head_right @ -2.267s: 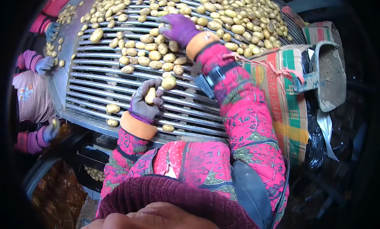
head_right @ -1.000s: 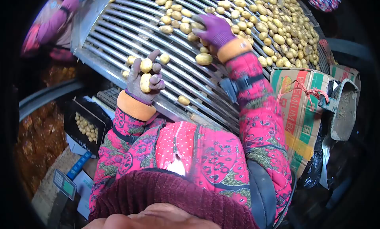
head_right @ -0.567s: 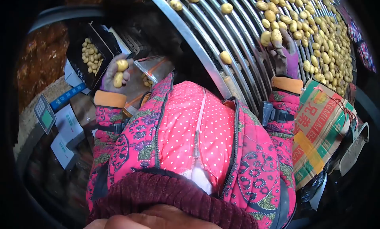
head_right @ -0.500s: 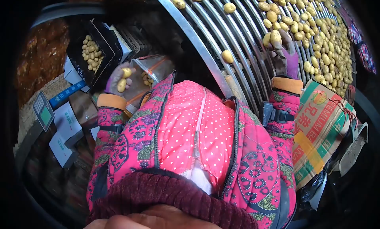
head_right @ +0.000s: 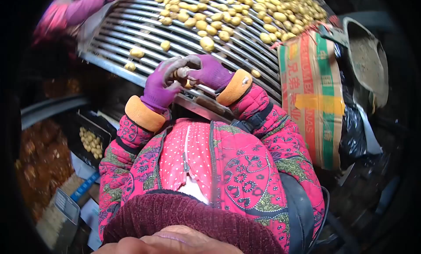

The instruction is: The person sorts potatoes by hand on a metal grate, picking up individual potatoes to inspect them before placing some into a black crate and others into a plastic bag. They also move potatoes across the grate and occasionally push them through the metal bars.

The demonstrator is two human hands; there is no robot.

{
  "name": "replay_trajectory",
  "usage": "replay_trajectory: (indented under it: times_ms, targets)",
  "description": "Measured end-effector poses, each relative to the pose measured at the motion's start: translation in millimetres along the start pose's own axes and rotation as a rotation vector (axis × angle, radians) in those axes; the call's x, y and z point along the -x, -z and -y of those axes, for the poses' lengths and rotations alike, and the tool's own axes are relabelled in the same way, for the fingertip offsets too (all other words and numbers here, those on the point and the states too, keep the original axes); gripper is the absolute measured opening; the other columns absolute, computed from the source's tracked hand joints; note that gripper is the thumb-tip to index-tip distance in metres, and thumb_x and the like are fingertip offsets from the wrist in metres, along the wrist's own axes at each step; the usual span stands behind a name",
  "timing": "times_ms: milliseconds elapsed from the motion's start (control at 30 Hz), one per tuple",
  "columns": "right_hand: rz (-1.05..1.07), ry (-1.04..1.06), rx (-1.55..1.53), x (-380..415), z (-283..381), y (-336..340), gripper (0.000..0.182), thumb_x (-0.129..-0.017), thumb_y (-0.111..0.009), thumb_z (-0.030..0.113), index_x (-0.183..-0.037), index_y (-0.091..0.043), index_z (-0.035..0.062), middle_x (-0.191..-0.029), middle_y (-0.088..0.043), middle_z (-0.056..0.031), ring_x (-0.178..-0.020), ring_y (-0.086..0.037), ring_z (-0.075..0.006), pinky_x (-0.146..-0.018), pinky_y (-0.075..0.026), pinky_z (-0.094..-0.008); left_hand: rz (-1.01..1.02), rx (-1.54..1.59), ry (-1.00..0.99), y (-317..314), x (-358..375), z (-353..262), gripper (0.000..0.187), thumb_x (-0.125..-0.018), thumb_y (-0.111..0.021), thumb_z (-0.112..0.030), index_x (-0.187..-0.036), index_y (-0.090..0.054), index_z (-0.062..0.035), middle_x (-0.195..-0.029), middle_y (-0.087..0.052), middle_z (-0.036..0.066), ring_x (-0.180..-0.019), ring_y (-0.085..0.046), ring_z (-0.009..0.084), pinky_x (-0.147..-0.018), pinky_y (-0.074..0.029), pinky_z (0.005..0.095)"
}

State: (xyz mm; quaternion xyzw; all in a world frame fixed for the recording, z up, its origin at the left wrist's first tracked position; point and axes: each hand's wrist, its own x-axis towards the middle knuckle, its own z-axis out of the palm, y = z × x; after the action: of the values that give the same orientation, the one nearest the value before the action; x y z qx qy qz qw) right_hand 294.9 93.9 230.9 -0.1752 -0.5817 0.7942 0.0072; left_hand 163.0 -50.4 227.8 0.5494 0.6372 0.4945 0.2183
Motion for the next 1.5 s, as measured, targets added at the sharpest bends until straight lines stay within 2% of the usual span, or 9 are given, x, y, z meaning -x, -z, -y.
replay_trajectory:
  times_ms: [267, 500, 767, 833, 933, 1100, 1233, 1367, 1500]
  targets:
    - [-0.192, -0.002, -0.169, 50.2, 6.4, 49.9, 0.065, -0.094, -0.053, 0.05, -0.133, -0.045, -0.0014, -0.107, -0.062, -0.007, -0.088, -0.062, -0.011, -0.077, -0.052, -0.0257, 0.056, 0.953, 0.464, -14.5, -21.4, -5.7, 0.054, -0.082, -0.061, 0.002, -0.134, -0.046, -0.0002, -0.129, -0.055, 0.018, -0.097, -0.065, 0.0275, -0.079, -0.057, 0.0325]
    - [-0.186, -0.012, -0.239, 46.5, -7.8, 80.8, 0.06, -0.095, -0.054, 0.044, -0.134, -0.044, -0.001, -0.112, -0.062, -0.0104, -0.096, -0.063, -0.0153, -0.085, -0.051, -0.0284, 0.081, 1.364, 0.61, -24.6, -44.5, 7.7, 0.066, -0.085, -0.066, -0.023, -0.141, -0.036, -0.0056, -0.127, -0.055, 0.021, -0.092, -0.066, 0.0287, -0.073, -0.054, 0.0339]
    - [-0.901, 0.248, 0.334, 47.3, -36.8, 166.9, 0.042, -0.091, -0.059, 0.017, -0.128, -0.051, -0.0011, -0.113, -0.062, -0.0119, -0.099, -0.062, -0.0212, -0.088, -0.049, -0.0333, 0.13, 1.485, 0.783, -33.8, -64.8, 14.4, 0.068, -0.088, -0.063, -0.036, -0.143, -0.033, -0.0089, -0.125, -0.056, 0.018, -0.102, -0.063, 0.0318, -0.082, -0.054, 0.0392]
    - [-1.081, 0.209, 1.082, 54.4, -19.3, 204.5, 0.052, -0.082, -0.069, 0.027, -0.125, -0.055, 0.0024, -0.114, -0.061, -0.0184, -0.106, -0.058, -0.0356, -0.093, -0.045, -0.0442, 0.152, 1.414, 0.811, -44.3, -69.4, 19.8, 0.062, -0.087, -0.066, -0.031, -0.138, -0.038, -0.0079, -0.122, -0.057, 0.017, -0.102, -0.063, 0.0317, -0.082, -0.054, 0.0398]
    - [-1.257, -0.003, 1.367, 28.6, -29.3, 237.6, 0.068, -0.077, -0.068, 0.047, -0.131, -0.051, 0.0092, -0.131, -0.05, -0.017, -0.128, -0.04, -0.0378, -0.103, -0.034, -0.0486, 0.159, 1.245, 0.899, -43.8, -77.0, 32.8, 0.025, -0.087, -0.066, -0.017, -0.106, -0.058, -0.0038, -0.101, -0.065, 0.014, -0.092, -0.066, 0.0283, -0.077, -0.055, 0.0369]
    - [-1.176, -0.451, 1.572, -30.5, -24.6, 211.9, 0.073, -0.08, -0.062, 0.051, -0.142, -0.039, 0.0205, -0.146, -0.034, -0.0153, -0.134, -0.027, -0.0424, -0.107, -0.027, -0.0583, 0.073, 0.853, 0.768, -44.6, -99.2, 50.5, 0.02, -0.087, -0.065, -0.017, -0.094, -0.06, 0.001, -0.096, -0.067, 0.015, -0.086, -0.065, 0.0262, -0.076, -0.054, 0.0345]
    - [-0.562, -0.156, 1.22, -74.1, 7.8, 148.5, 0.07, -0.074, -0.069, 0.044, -0.137, -0.047, 0.0228, -0.145, -0.033, -0.0135, -0.139, -0.022, -0.0409, -0.106, -0.029, -0.0602, -0.12, 0.475, 0.466, -48.2, -125.9, 57.4, 0.032, -0.089, -0.061, -0.008, -0.118, -0.057, 0.0038, -0.117, -0.062, 0.013, -0.103, -0.06, 0.0176, -0.089, -0.048, 0.0285]
    - [-0.435, 0.525, 0.967, -87.9, 8.4, 146.6, 0.061, -0.076, -0.07, 0.043, -0.13, -0.055, 0.0172, -0.131, -0.053, -0.0124, -0.121, -0.049, -0.0335, -0.101, -0.04, -0.047, -0.191, 0.187, 0.235, -54.2, -134.0, 52.0, 0.04, -0.082, -0.062, 0.002, -0.122, -0.056, -0.0007, -0.123, -0.059, 0.015, -0.116, -0.055, 0.0258, -0.102, -0.04, 0.0368]
    - [-1.012, 0.383, 0.667, -75.2, 51.9, 248.8, 0.039, -0.082, -0.068, 0.025, -0.116, -0.063, 0.0077, -0.113, -0.064, -0.015, -0.104, -0.061, -0.0293, -0.091, -0.047, -0.0388, -0.14, 0.228, 0.19, -58.6, -133.8, 59.1, 0.042, -0.081, -0.062, 0.003, -0.122, -0.056, -0.0023, -0.122, -0.058, 0.014, -0.112, -0.056, 0.024, -0.099, -0.043, 0.0358]
